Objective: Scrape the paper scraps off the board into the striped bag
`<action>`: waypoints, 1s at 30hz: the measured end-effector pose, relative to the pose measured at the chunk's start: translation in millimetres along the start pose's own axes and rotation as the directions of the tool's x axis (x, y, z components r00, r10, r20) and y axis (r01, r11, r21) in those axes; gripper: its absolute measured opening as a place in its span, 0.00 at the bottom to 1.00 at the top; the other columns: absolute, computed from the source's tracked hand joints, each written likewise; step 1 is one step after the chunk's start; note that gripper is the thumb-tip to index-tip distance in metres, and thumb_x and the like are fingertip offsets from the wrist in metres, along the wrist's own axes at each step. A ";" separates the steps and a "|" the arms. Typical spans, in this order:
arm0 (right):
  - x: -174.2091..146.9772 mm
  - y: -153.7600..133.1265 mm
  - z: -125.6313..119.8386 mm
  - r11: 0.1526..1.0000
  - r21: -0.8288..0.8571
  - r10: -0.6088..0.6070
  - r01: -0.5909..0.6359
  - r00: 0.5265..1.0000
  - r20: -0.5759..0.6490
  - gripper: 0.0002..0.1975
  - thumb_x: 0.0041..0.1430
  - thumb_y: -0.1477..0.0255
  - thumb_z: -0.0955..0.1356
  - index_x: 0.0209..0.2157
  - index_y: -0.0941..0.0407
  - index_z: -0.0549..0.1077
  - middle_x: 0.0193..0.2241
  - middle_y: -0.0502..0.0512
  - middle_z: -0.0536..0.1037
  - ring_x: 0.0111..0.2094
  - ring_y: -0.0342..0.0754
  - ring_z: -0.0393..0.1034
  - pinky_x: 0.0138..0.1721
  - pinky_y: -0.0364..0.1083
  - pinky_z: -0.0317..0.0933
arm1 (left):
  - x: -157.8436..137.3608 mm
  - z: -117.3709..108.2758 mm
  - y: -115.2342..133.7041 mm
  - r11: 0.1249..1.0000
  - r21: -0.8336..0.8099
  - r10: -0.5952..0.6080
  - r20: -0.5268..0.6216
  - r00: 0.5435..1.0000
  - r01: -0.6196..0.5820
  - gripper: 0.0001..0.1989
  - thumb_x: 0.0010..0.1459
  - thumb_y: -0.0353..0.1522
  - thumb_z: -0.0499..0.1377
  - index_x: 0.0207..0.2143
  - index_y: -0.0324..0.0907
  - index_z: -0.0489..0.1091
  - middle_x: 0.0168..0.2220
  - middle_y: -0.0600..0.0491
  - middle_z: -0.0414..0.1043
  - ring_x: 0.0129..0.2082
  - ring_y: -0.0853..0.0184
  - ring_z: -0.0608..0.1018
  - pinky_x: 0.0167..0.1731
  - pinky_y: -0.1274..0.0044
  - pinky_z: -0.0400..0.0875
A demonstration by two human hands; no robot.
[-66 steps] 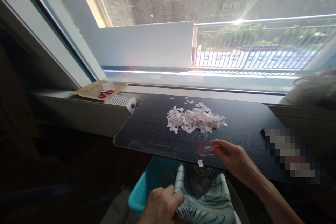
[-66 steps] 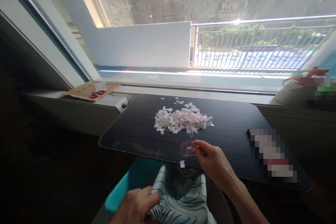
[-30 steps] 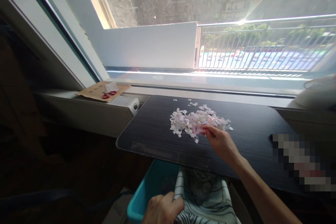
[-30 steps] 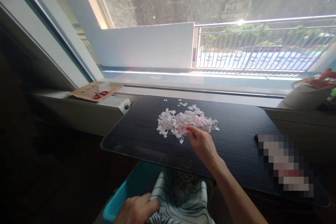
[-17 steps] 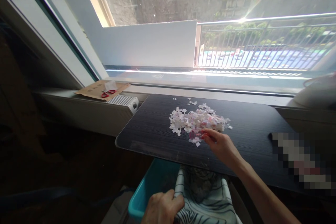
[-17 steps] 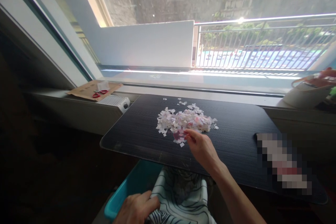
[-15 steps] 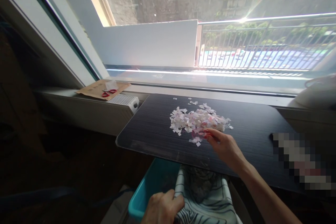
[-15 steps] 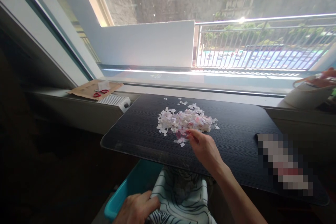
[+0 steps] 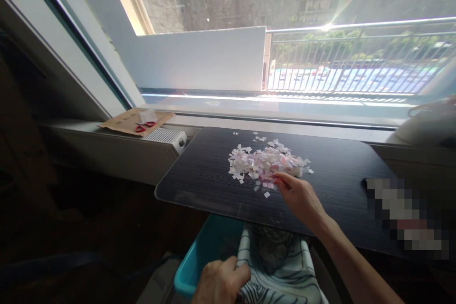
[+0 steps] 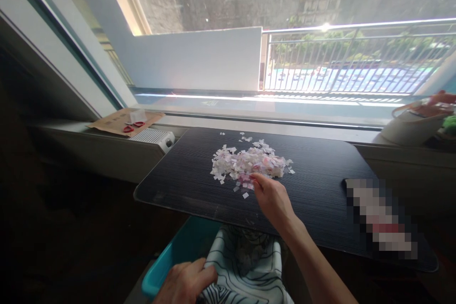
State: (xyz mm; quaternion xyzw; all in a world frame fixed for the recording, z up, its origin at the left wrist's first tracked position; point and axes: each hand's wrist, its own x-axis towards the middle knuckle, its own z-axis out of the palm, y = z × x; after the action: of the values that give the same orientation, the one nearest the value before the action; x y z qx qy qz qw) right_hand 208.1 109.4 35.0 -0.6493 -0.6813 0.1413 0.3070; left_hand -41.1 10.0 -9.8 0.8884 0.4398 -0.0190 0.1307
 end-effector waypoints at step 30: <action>-27.4 21.8 -23.5 0.995 -0.032 0.095 -0.094 0.995 0.032 0.17 0.60 0.65 0.62 0.45 0.53 0.77 0.31 0.52 0.83 0.32 0.50 0.78 0.34 0.43 0.66 | 5.6 -10.0 7.1 1.000 -0.024 -0.018 0.091 0.996 0.020 0.08 0.49 0.34 0.62 0.34 0.46 0.69 0.33 0.55 0.71 0.31 0.61 0.76 0.30 0.76 0.64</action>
State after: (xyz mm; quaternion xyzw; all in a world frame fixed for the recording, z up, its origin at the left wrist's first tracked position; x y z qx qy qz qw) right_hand 238.8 80.4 33.8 -0.6829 -0.6569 0.1564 0.2785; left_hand -32.8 12.7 0.6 0.8807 0.4419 -0.0551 0.1616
